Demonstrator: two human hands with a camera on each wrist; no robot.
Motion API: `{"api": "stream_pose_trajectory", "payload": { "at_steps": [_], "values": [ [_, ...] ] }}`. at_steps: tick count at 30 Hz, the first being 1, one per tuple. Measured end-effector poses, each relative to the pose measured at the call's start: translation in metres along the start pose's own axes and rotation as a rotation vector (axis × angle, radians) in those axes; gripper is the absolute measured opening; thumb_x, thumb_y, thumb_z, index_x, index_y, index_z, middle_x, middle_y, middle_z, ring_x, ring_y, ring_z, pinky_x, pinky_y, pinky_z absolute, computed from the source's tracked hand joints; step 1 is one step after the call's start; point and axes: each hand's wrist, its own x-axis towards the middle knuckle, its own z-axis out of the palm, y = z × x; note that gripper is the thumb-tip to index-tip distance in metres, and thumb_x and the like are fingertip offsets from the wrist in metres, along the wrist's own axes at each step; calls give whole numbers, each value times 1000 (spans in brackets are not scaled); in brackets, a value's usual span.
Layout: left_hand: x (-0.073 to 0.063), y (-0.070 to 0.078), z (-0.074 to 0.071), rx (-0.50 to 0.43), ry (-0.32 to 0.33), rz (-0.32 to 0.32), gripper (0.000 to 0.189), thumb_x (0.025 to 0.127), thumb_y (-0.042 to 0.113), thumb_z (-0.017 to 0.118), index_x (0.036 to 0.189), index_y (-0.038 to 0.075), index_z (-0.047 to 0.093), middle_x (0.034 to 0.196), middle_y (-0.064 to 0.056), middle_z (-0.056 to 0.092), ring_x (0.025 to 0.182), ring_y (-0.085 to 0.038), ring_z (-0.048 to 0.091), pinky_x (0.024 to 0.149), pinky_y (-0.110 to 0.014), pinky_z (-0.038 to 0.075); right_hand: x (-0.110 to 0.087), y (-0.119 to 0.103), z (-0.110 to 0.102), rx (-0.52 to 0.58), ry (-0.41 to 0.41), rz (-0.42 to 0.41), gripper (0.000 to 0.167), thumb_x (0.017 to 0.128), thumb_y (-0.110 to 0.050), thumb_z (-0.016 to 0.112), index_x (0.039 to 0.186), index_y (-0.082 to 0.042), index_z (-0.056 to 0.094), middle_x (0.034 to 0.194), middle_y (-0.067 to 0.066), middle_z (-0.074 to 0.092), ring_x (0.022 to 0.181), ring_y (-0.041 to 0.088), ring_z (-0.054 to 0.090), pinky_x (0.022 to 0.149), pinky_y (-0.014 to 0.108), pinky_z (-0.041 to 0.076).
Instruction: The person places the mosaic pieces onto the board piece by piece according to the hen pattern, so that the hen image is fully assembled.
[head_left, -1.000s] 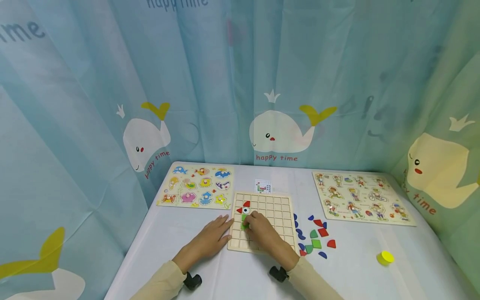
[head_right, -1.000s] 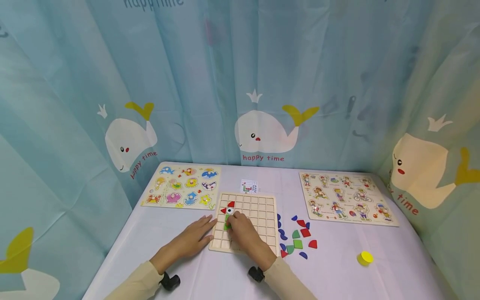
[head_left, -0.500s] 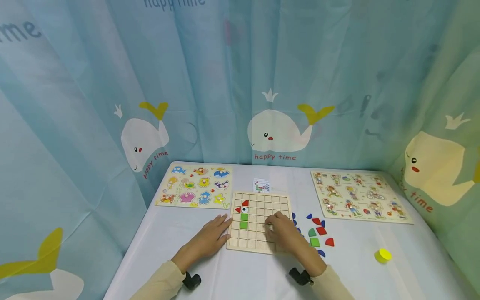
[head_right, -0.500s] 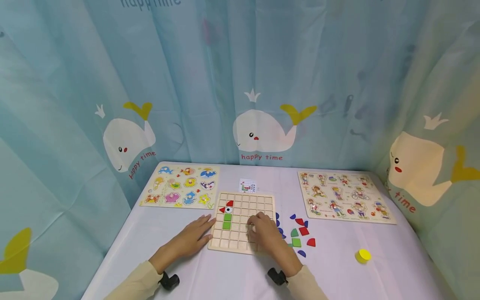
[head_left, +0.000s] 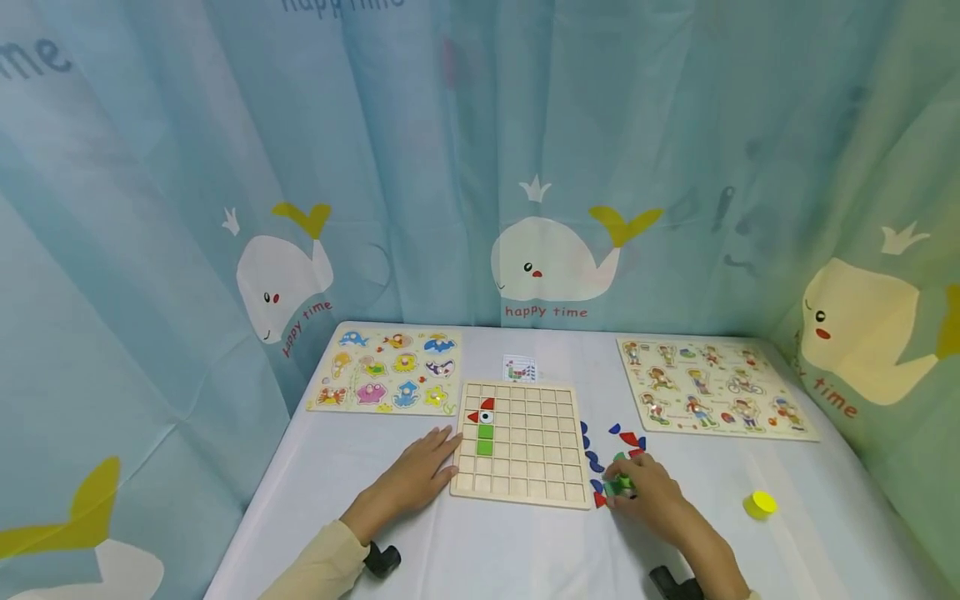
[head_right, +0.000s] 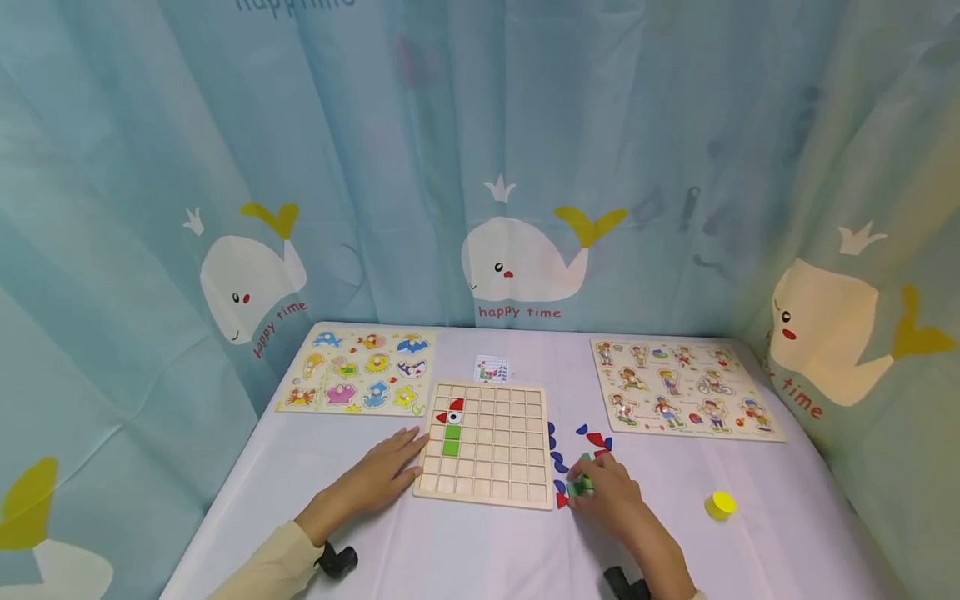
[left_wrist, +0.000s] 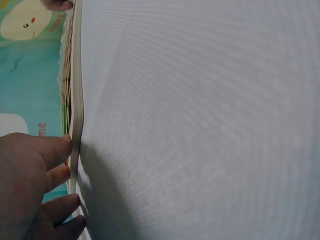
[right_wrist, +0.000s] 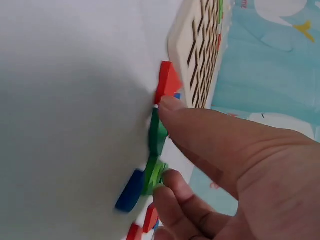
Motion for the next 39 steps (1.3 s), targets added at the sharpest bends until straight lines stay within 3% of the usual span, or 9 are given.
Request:
{"api": "stream_pose_trajectory", "payload": {
  "at_steps": [4,14,21,26,32,39],
  "values": [
    [0,0,-1,2,-1,3,57,111,33,53,163,11,41,171,-14,35,160,-37,28,129,-57,27,-8,5,6,6,-5,27,23,88,-19,86,108,-21,74,114,6,62,106,26,59,87,56,49],
    [1,-1,1,-9,-8,3,58,112,34,52,163,11,40,171,-14,34,160,-37,28,128,-58,28,-15,4,17,-98,83,74,30,86,-32,87,101,-12,70,94,2,61,88,21,57,74,43,38],
    [0,0,0,0,-8,-6,58,111,35,52,163,12,40,171,-13,34,160,-36,27,128,-57,27,-21,3,19,-98,84,44,21,86,-21,87,101,-18,72,101,1,63,100,24,60,76,44,39],
    [0,0,1,3,-7,-11,58,111,35,52,163,12,40,171,-13,34,160,-36,27,129,-57,27,-22,1,20,-119,63,84,25,85,-25,89,102,-15,74,102,2,64,101,24,60,78,45,40],
    [0,-2,2,1,-9,-9,58,111,34,53,163,12,40,171,-13,34,160,-36,28,129,-56,27,-26,-5,22,-116,26,93,23,85,-12,87,104,-12,74,100,3,65,100,27,58,80,45,43],
    [1,-2,1,-3,-2,-3,58,111,35,52,163,12,40,171,-14,34,160,-36,27,129,-57,27,-24,-4,19,-116,27,83,22,88,-9,85,107,-10,74,100,4,65,100,26,59,84,47,49]
  ]
}}
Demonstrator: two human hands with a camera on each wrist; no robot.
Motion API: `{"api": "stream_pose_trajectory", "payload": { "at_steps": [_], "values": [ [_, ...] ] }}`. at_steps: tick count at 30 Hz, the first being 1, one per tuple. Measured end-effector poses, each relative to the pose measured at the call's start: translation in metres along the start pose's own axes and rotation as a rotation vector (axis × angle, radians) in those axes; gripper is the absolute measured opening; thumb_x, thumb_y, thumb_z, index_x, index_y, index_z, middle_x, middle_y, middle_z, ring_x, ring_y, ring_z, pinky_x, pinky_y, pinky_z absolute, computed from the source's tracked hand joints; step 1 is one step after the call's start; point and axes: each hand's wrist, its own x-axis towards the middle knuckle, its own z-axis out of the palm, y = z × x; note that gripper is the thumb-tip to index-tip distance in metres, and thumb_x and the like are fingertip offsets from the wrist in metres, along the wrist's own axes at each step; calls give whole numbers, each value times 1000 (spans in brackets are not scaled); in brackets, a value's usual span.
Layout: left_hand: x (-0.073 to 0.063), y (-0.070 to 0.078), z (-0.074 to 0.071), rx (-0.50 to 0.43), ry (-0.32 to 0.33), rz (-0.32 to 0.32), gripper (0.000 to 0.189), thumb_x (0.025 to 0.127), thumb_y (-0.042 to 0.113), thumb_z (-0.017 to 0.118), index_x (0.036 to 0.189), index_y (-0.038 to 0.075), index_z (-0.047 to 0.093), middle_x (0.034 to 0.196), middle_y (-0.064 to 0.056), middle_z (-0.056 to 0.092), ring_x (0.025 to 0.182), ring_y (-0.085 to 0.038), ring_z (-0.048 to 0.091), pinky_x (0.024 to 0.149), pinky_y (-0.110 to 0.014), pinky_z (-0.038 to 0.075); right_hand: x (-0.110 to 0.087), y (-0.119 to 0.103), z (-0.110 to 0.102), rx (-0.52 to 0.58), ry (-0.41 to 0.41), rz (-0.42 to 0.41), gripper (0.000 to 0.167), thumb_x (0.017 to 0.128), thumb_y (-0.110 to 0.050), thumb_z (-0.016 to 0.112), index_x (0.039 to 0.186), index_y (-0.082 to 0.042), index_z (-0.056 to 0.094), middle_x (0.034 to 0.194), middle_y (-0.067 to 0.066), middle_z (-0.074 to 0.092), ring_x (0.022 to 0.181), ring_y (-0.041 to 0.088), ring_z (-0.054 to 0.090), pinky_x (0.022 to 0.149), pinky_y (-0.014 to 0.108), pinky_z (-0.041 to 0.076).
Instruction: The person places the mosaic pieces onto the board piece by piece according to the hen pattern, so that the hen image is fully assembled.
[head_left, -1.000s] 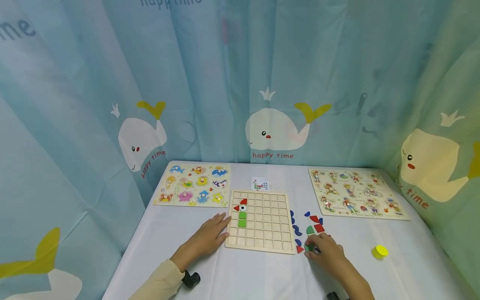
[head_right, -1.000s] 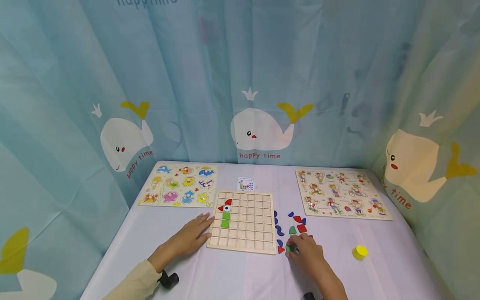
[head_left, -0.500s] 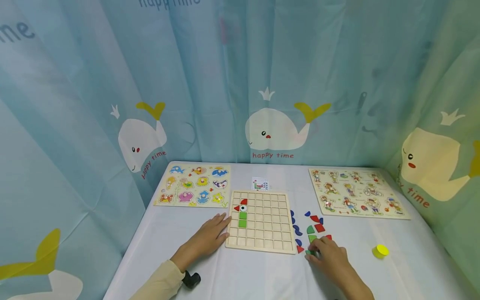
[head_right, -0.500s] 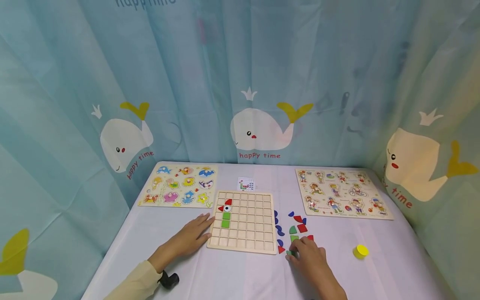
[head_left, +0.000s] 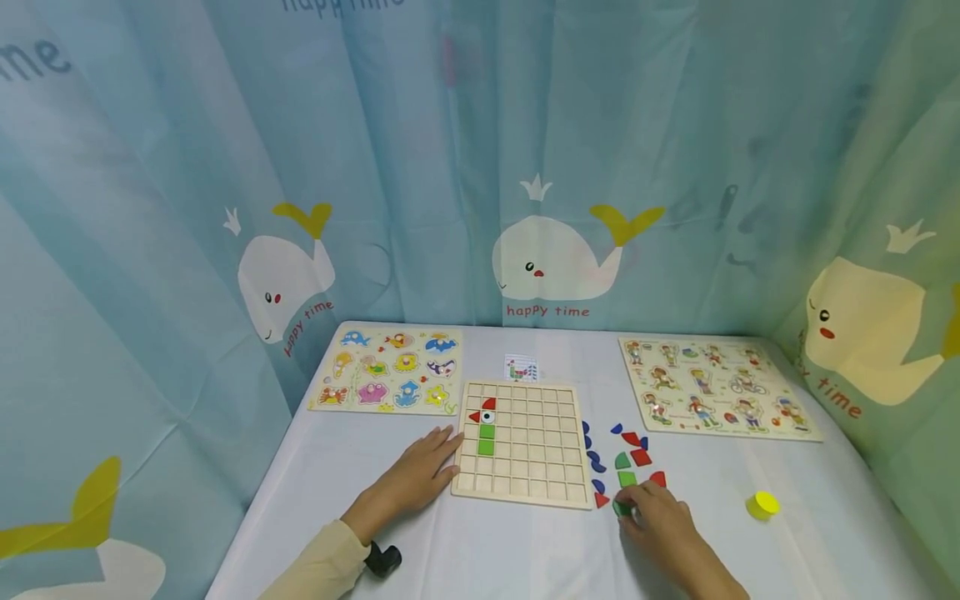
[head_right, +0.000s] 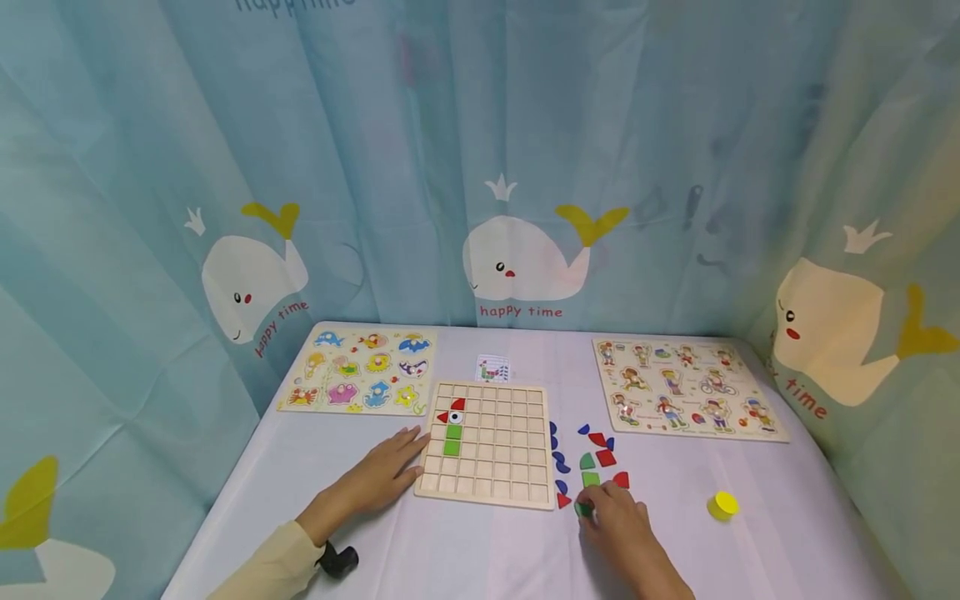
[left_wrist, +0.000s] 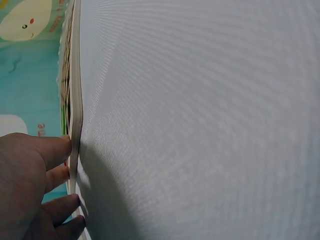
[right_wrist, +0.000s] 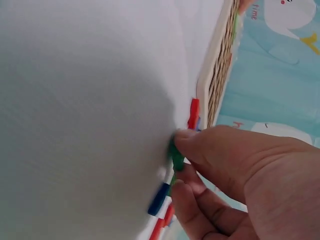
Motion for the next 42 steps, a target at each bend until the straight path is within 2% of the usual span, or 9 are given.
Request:
{"api": "stream_pose_trajectory", "payload": {
  "at_steps": [5,10,15,19,27,35,42],
  "values": [
    [0,1,1,11,1,-1,59,111,35,54,163,11,41,171,-14,34,160,-36,28,128,-57,28,7,-4,-10,10,95,-97,21,87,-9,83,106,-10,73,103,4,65,99,25,62,82,46,48],
    [0,1,1,23,0,-9,59,111,35,54,163,12,41,171,-13,34,160,-35,28,128,-56,28,19,-30,-10,72,156,-229,21,88,-8,83,105,-9,72,101,2,65,94,19,61,82,44,56],
    [0,1,1,25,-4,-22,59,111,36,53,164,13,41,172,-12,34,160,-34,28,129,-55,28,35,-68,6,157,164,-299,19,86,-6,83,102,-11,72,95,0,65,88,14,60,78,38,52],
    [0,2,0,14,-8,-27,59,111,36,53,164,14,40,172,-11,33,161,-33,27,129,-54,27,43,-99,23,172,173,-347,19,86,-6,84,102,-10,73,92,0,65,86,14,58,77,38,48],
    [1,2,1,21,0,-5,57,111,34,54,163,12,42,170,-13,36,159,-36,30,127,-57,30,52,-143,41,101,193,-493,25,86,-7,85,107,-11,71,93,-1,67,85,14,57,73,34,47],
    [1,4,0,26,0,-6,57,111,32,55,162,11,42,170,-14,36,159,-36,31,127,-57,31,55,-154,50,14,243,-566,22,82,-6,88,97,-11,74,89,0,66,77,13,53,66,29,43],
    [0,1,2,36,7,-13,58,110,33,55,162,12,42,170,-13,36,159,-36,31,127,-56,31,60,-152,53,-13,262,-560,17,85,-9,88,95,-13,76,92,-1,67,81,14,55,69,29,45]
  ]
}}
